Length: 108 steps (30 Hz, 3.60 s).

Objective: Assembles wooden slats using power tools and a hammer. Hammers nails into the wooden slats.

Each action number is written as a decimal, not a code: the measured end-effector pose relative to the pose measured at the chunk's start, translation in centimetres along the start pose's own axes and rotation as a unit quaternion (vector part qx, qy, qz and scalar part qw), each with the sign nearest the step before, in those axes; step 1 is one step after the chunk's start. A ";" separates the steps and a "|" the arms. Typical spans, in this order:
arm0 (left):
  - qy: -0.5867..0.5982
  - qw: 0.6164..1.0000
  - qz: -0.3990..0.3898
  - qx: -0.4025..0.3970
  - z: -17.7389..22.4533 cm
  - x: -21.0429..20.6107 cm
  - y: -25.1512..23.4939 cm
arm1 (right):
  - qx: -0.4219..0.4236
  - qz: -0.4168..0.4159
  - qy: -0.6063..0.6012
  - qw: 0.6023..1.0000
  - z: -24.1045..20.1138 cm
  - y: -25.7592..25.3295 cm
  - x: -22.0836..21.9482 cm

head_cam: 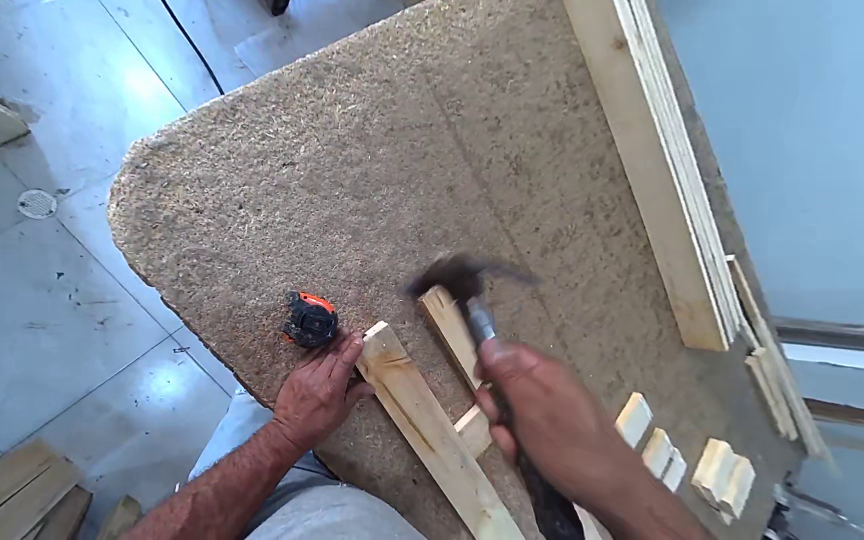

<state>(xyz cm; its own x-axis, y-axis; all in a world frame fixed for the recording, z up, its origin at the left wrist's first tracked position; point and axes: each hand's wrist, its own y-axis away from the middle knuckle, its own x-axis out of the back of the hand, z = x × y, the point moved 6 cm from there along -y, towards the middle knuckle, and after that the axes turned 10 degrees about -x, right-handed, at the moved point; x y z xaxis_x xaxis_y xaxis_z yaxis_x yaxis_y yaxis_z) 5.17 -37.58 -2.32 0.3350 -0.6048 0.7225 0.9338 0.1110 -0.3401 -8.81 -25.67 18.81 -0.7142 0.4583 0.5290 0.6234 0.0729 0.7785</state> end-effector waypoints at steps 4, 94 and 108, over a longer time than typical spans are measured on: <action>-0.003 1.000 0.002 0.001 0.0 0.0 -0.1 | 0.079 0.044 -0.058 0.994 1.6 -0.7 -1.5; -0.045 0.997 -0.043 -0.040 0.0 -1.0 -0.3 | -0.131 -0.114 0.093 0.980 9.6 -0.9 -6.2; -0.047 0.997 -0.056 -0.039 0.0 -1.0 -0.2 | 0.061 0.107 0.190 0.974 14.1 -1.4 -8.0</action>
<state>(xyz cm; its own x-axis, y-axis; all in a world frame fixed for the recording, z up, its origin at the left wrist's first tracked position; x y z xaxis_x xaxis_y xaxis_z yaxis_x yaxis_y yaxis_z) 4.63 -36.99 -2.95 0.2426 -0.5328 0.8107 0.9548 -0.0167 -0.2966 0.58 -16.93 8.72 -0.6159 0.1155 0.7793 0.7873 0.1265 0.6034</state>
